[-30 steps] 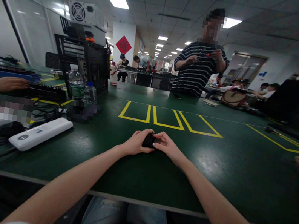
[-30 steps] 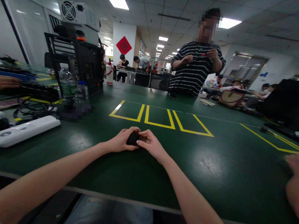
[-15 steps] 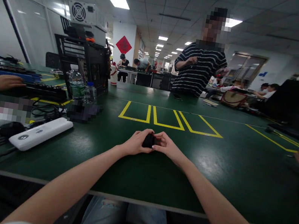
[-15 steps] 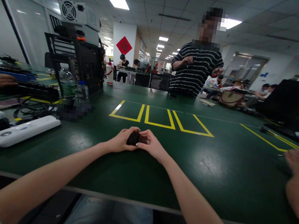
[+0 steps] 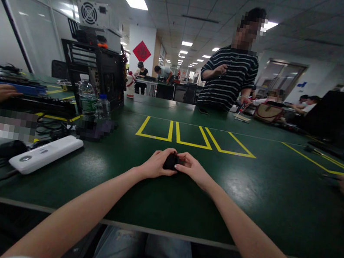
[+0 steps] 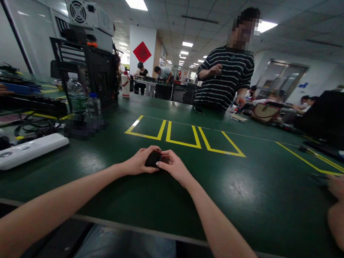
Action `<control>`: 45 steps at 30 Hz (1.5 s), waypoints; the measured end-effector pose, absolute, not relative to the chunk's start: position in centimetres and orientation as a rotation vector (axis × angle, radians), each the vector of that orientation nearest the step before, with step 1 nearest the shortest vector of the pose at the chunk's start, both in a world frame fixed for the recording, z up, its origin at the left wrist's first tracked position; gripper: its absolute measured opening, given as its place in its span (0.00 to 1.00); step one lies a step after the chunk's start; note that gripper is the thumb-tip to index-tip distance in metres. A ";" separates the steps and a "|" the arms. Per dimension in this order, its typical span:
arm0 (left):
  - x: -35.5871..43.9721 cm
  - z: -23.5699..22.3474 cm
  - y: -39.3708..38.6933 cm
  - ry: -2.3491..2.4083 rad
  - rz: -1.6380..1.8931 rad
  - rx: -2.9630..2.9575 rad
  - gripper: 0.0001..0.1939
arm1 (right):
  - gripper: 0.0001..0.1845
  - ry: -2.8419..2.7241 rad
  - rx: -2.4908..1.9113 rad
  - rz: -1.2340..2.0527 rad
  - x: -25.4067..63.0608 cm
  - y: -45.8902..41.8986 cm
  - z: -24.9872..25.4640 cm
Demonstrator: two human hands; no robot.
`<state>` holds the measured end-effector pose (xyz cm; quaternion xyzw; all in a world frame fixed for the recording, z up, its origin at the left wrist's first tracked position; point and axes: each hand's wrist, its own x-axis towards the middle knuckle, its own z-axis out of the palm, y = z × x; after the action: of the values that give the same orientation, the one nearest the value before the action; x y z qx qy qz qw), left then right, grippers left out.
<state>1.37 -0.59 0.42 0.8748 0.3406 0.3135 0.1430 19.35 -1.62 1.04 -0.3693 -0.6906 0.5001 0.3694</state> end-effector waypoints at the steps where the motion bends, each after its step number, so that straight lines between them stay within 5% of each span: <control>1: 1.4 0.4 -0.5 0.984 0.906 2.529 0.29 | 0.20 -1.777 -0.930 1.300 19.4 -1.7 1.1; 25: 1.3 0.6 -0.5 1.015 0.893 2.474 0.28 | 0.16 -1.727 -0.939 1.241 19.0 -1.7 0.7; 39: 0.7 -0.6 1.5 1.112 0.805 2.214 0.29 | 0.33 -1.925 -1.320 0.872 22.2 -0.5 -0.6; 45: 1.1 -0.1 1.0 1.182 0.770 2.251 0.31 | 0.22 -2.090 -1.261 0.693 21.4 -0.3 -0.6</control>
<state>1.09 1.03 -0.11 0.8226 0.4319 0.2813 0.2402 21.40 -0.29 -0.62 -0.4743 -0.7865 0.2608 0.2975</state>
